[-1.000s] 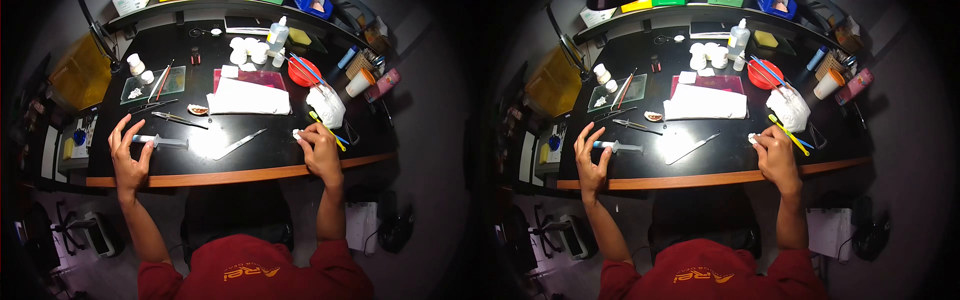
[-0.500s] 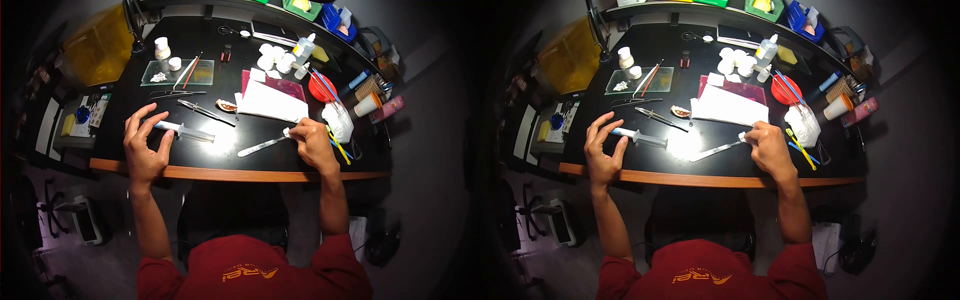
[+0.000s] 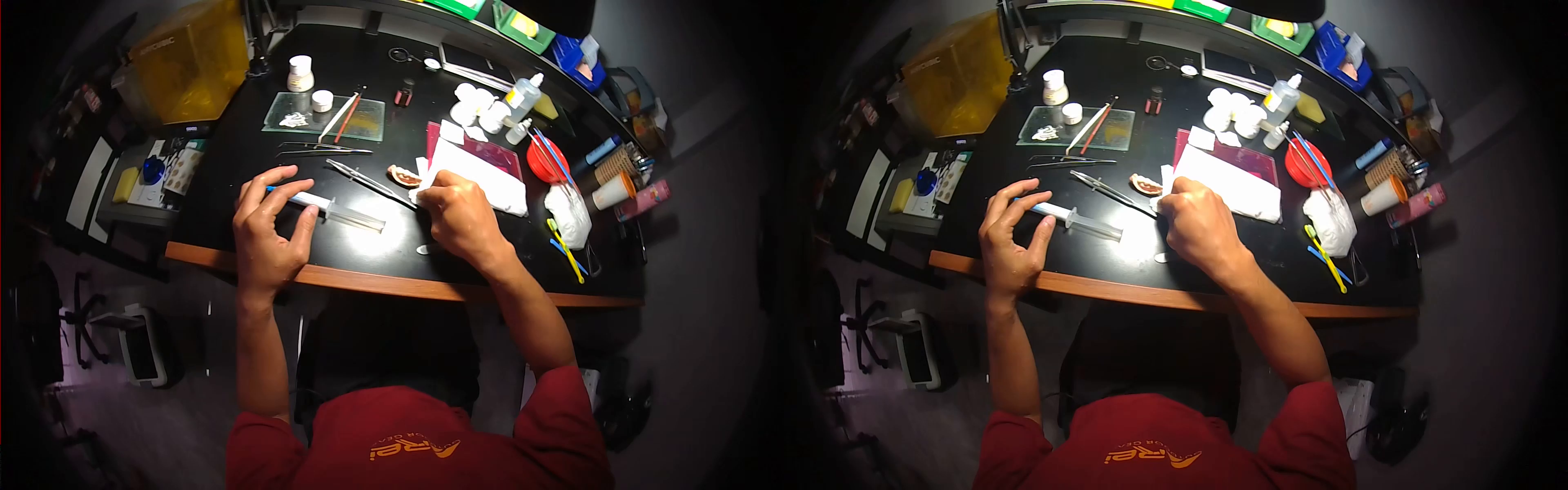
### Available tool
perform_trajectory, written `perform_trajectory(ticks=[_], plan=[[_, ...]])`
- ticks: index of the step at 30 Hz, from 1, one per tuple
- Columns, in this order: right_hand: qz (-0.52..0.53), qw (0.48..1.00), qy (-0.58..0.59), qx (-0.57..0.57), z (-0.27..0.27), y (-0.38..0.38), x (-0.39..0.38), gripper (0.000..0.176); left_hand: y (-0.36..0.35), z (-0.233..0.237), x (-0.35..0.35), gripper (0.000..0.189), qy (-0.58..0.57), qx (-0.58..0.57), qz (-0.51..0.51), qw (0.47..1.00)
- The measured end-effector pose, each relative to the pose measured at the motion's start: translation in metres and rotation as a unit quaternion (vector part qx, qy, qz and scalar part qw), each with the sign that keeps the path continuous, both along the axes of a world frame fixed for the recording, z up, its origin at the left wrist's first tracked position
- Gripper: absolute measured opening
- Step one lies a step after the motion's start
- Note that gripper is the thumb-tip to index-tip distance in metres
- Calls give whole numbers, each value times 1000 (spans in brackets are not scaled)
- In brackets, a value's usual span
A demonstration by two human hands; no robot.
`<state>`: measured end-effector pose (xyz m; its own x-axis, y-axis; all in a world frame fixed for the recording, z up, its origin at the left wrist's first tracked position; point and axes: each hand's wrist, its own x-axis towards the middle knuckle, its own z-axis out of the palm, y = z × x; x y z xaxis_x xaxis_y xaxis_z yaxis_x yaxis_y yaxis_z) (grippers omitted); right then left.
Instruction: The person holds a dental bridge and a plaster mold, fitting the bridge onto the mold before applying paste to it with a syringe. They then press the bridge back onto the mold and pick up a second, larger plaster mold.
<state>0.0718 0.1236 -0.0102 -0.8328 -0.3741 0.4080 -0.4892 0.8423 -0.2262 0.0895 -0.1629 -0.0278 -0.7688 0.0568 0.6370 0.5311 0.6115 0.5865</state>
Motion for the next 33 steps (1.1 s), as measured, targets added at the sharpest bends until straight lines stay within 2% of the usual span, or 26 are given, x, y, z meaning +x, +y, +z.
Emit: perform_trajectory(ticks=[2,6,9,14,19,23,28,31,33], plan=[[-5,1000,1,21,-1,-5,2,10,-1,1,0,28,7,7,-1,1000],[-20,998,-56,-25,1,-4,2,21,-1,1,0,27,1,10,-5,1000],[-16,999,-28,6,2,-1,4,10,-1,0,0,27,1,4,0,1000],[-48,996,-74,20,17,-1,18,8,-3,-2,-1,26,12,39,8,999],[-29,995,-80,-47,22,-30,44,7,-4,-1,-1,25,19,57,7,998],[-13,995,-49,-86,1,-63,39,7,-1,-4,-3,25,18,61,12,998],[86,977,-39,-192,7,-75,39,8,-4,-6,-4,32,17,44,50,998],[45,985,14,-164,8,-55,41,12,-4,-9,-5,33,15,39,67,997],[-7,984,-10,-177,7,-36,45,11,-4,-9,-6,33,8,39,65,997]])
